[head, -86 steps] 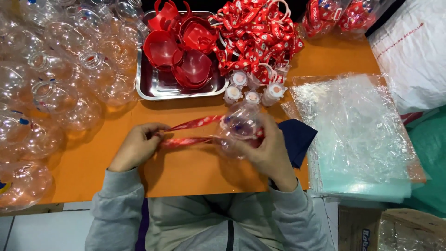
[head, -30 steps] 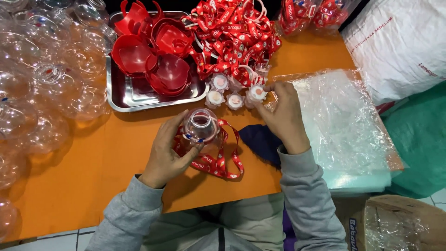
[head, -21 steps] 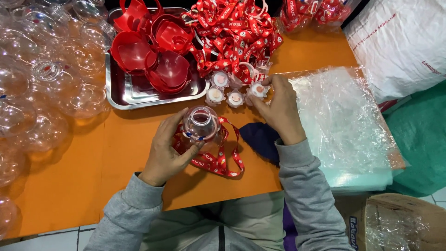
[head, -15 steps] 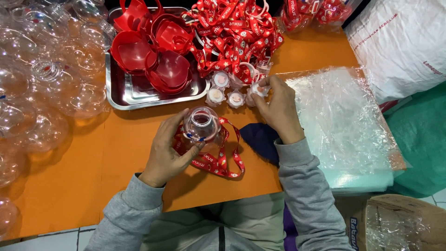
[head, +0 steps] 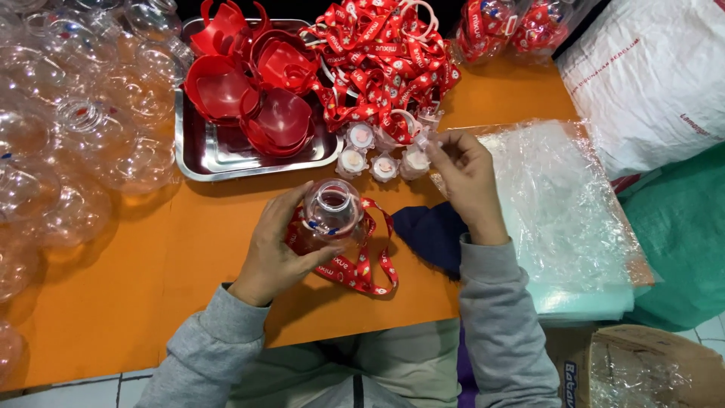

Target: Attaching a lanyard to a plastic bottle and placing it inside a plastic bag for packaging.

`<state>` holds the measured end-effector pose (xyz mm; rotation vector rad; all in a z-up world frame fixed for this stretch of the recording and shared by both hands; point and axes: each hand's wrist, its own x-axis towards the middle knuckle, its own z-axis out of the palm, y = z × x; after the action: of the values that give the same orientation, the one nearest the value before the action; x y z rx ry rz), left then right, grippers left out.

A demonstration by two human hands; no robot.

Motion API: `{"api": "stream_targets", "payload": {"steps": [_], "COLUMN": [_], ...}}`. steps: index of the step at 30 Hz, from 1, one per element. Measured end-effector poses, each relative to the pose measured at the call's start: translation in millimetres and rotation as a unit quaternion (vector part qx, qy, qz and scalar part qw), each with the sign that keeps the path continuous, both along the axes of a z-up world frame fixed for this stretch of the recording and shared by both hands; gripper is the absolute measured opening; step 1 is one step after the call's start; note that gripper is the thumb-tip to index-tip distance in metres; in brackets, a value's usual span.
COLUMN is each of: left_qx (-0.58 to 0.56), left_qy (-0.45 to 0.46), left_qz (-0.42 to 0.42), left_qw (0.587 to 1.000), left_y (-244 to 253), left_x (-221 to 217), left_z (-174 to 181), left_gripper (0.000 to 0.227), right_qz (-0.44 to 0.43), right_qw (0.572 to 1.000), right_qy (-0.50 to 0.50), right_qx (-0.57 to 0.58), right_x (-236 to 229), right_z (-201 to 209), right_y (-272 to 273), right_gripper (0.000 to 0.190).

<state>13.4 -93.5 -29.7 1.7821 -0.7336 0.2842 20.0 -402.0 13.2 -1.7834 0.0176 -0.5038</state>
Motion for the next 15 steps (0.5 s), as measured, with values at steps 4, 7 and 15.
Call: {"api": "stream_targets", "payload": {"steps": [4,7,15], "left_qx": [-0.003,0.0,0.0], "left_qy": [-0.019,0.008,0.027], "left_qz": [0.014,0.0,-0.007], "left_qw": [1.0,1.0,1.0], "left_y": [-6,-5,-7], "left_x": [3,0,1], "left_z": [-9,-9,-12], "left_gripper": [0.093,0.093,0.094], "right_qz": [0.088,0.144,0.186], "right_qw": [0.985,0.987,0.959], "right_qy": [0.041,0.015,-0.103], "right_qx": [0.145,0.072,-0.187], "right_x": [-23,-34,-41], "right_z": [39,44,60], "right_y": [42,61,103], "right_gripper": [0.01,0.013,0.014]}}
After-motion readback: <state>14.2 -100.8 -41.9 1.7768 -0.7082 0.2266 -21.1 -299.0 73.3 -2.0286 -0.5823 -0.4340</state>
